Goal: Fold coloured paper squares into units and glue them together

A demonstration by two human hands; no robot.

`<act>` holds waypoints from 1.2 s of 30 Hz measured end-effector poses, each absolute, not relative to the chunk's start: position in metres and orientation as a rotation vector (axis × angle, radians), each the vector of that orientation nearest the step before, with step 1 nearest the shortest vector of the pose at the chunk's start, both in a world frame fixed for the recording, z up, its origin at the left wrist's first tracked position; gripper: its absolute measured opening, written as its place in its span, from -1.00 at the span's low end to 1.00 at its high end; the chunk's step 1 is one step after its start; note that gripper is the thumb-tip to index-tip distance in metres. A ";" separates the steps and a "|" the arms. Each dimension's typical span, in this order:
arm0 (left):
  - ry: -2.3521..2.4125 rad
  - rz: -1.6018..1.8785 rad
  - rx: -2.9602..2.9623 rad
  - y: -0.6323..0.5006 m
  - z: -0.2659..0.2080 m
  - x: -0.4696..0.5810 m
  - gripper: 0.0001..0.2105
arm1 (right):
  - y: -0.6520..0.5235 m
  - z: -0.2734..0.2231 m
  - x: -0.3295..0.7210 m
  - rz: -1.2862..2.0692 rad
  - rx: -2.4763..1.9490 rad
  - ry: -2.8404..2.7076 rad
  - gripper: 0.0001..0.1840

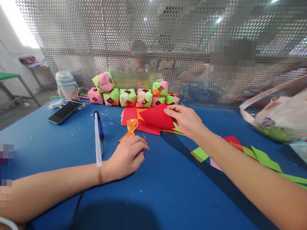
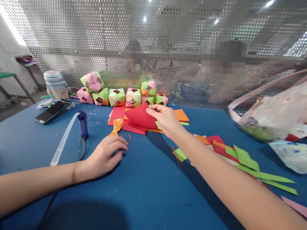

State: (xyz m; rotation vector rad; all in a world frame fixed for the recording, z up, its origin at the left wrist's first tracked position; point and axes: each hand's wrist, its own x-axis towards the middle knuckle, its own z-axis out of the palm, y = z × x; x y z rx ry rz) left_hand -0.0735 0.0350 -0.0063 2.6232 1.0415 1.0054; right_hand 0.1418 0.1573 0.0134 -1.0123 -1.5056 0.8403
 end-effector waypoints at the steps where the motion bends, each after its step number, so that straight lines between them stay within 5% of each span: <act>1: 1.028 1.022 2.605 0.035 -0.006 -0.074 -0.81 | 0.152 0.017 0.143 0.851 -0.993 -1.489 -0.68; 4: 0.992 1.111 2.458 0.030 -0.005 -0.074 -0.84 | 0.127 0.026 0.150 0.811 -0.950 -1.450 -0.78; 8: 0.949 0.998 1.807 0.018 0.001 -0.068 -0.80 | 0.076 0.029 0.158 0.349 -0.922 -1.709 -0.93; 11: 0.766 0.914 1.335 0.014 0.002 -0.061 -0.65 | 0.044 0.019 0.158 0.097 -0.524 -2.209 -0.85; 15: 0.788 0.922 1.198 0.018 -0.002 -0.056 -0.71 | 0.021 0.003 0.150 -0.161 -0.177 -2.565 -0.91; 19: 0.836 0.938 1.110 0.022 -0.005 -0.056 -0.69 | 0.017 -0.001 0.150 -0.022 -0.247 -2.409 -0.87; 23: 0.823 0.957 1.051 0.023 -0.002 -0.055 -0.67 | 0.029 0.001 0.155 0.166 -0.821 -1.996 -0.98; 27: 0.922 0.955 1.103 0.024 0.001 -0.055 -0.68 | 0.044 -0.006 0.152 0.732 -1.286 -1.842 -0.71; 36: 0.885 0.901 1.135 0.028 -0.004 -0.056 -0.76 | 0.054 -0.006 0.155 0.957 -1.351 -1.608 -0.66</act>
